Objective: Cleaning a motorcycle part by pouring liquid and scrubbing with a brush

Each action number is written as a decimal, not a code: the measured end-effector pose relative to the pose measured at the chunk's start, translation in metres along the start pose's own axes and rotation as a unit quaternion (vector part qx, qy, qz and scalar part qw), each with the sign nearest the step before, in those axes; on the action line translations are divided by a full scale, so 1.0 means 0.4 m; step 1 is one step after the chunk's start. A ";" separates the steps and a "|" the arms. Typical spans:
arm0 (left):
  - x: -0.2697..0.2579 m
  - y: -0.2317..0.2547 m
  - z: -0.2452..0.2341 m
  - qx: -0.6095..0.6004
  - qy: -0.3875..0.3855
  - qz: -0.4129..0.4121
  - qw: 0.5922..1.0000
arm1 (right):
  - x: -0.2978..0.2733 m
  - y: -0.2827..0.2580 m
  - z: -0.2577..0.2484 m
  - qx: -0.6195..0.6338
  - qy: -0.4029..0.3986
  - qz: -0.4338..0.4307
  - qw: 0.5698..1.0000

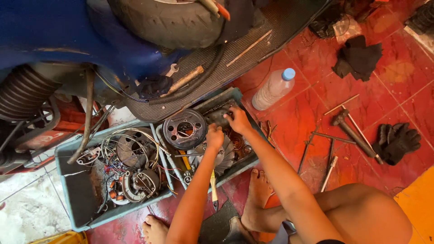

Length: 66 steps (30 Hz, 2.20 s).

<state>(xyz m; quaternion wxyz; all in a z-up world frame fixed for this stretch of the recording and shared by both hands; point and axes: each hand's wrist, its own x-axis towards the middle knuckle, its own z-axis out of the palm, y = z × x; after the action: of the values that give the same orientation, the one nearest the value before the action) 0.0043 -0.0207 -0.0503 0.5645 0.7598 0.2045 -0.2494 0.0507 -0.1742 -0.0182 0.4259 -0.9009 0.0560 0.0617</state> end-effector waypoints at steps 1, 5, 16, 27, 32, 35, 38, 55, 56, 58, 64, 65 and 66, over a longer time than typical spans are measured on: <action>0.010 -0.017 0.008 0.001 0.000 0.003 1.000 | -0.008 -0.008 0.003 0.001 0.003 -0.001 1.000; -0.041 0.017 0.004 0.068 0.016 0.051 0.996 | -0.055 -0.100 -0.021 -0.088 -0.005 -0.044 0.995; -0.170 0.048 0.006 0.084 0.127 0.184 0.971 | -0.180 -0.108 -0.074 -0.125 0.199 -0.191 0.953; -0.051 -0.104 -0.014 -0.136 0.119 0.031 0.983 | -0.203 -0.074 -0.120 -0.284 0.240 -0.391 0.842; -0.154 0.043 -0.080 -0.338 -0.036 -0.054 0.939 | -0.228 -0.185 -0.150 -0.262 0.241 -0.447 0.821; -0.122 0.059 -0.078 -0.512 -0.130 -0.112 0.841 | -0.280 -0.222 -0.125 -0.264 0.239 -0.490 0.796; 0.010 0.010 -0.057 -0.543 -0.105 -0.152 0.819 | -0.303 -0.247 -0.139 -0.291 0.247 -0.523 0.762; -0.305 0.262 -0.211 -0.410 -0.154 -0.082 0.895 | -0.434 -0.446 -0.315 -0.228 -0.079 -0.189 0.952; -0.361 0.315 -0.242 -0.344 -0.177 -0.052 0.921 | -0.418 -0.450 -0.329 -0.144 -0.058 -0.187 0.970; -0.473 0.391 -0.317 -0.275 -0.195 -0.021 0.941 | -0.404 -0.479 -0.353 -0.057 -0.038 -0.187 0.980; -0.601 0.413 -0.538 -0.092 0.009 0.214 0.972 | -0.427 -0.643 -0.459 0.055 -0.048 -0.127 0.989; -0.609 0.409 -0.572 -0.105 0.029 0.219 0.970 | -0.435 -0.685 -0.477 0.056 -0.065 -0.119 0.989; -0.622 0.398 -0.605 -0.119 0.050 0.222 0.966 | -0.446 -0.724 -0.494 0.056 -0.083 -0.112 0.989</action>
<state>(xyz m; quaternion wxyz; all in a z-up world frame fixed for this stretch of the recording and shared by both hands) -0.0623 0.1598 0.2795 0.6811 0.7250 0.0868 -0.0537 -0.0682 -0.1357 0.3549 0.4831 -0.8679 -0.0775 0.0855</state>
